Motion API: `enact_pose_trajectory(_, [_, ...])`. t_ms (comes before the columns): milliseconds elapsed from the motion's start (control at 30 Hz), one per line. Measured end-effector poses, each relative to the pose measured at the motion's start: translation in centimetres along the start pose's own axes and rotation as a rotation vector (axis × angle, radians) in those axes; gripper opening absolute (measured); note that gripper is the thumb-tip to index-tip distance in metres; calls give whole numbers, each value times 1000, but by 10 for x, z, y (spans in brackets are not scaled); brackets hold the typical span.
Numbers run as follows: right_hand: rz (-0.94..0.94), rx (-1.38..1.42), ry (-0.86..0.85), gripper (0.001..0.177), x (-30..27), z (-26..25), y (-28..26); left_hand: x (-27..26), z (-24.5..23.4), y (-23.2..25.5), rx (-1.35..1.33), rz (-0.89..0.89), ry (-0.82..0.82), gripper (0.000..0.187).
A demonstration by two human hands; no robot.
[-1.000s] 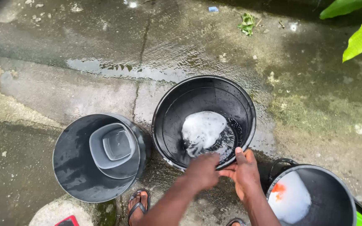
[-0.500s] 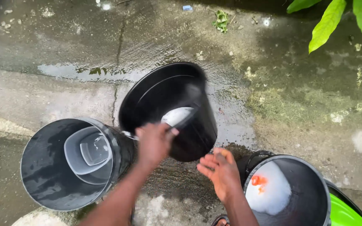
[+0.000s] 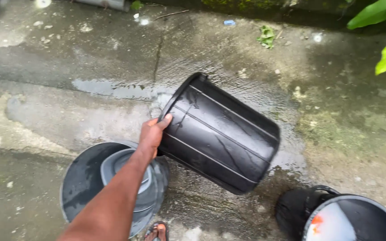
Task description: Washing plastic containers and buckets with soapy water outdoors.
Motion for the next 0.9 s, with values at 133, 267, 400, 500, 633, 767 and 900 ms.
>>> enact_pose_trajectory(133, [-34,-36,122,45,11,-3,-26,-2,6,-2,65,46,-17,39])
enact_pose_trajectory(267, [-82,-82,252,44,7,51,-99,-48,42,32,490,208,-44,46])
enact_pose_trajectory(400, [-116,-110,348,44,-13,253,-209,-109,64,62,806,309,-77,42])
enact_pose_trajectory(500, [-175,-236,495,57,-60,383,-267,-158,90,51,1013,547,-212,37])
enact_pose_trajectory(633, [-106,-384,645,39,-59,377,-264,-217,118,21,1097,777,-398,30])
enact_pose_trajectory(767, [-158,-327,586,30,-55,337,-251,-243,117,52,937,872,-253,40])
enact_pose_trajectory(900, [-159,-285,665,27,-74,311,-250,-204,63,53,1056,746,241,53])
Point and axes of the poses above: each hand's wrist, its own x-axis towards the middle knuckle, its own z-axis out of the palm, y = z × x, the point moved 9 cm from there along x, towards the middle knuckle, and after that the axes turned 2 degrees about z, right-handed, at the moved point
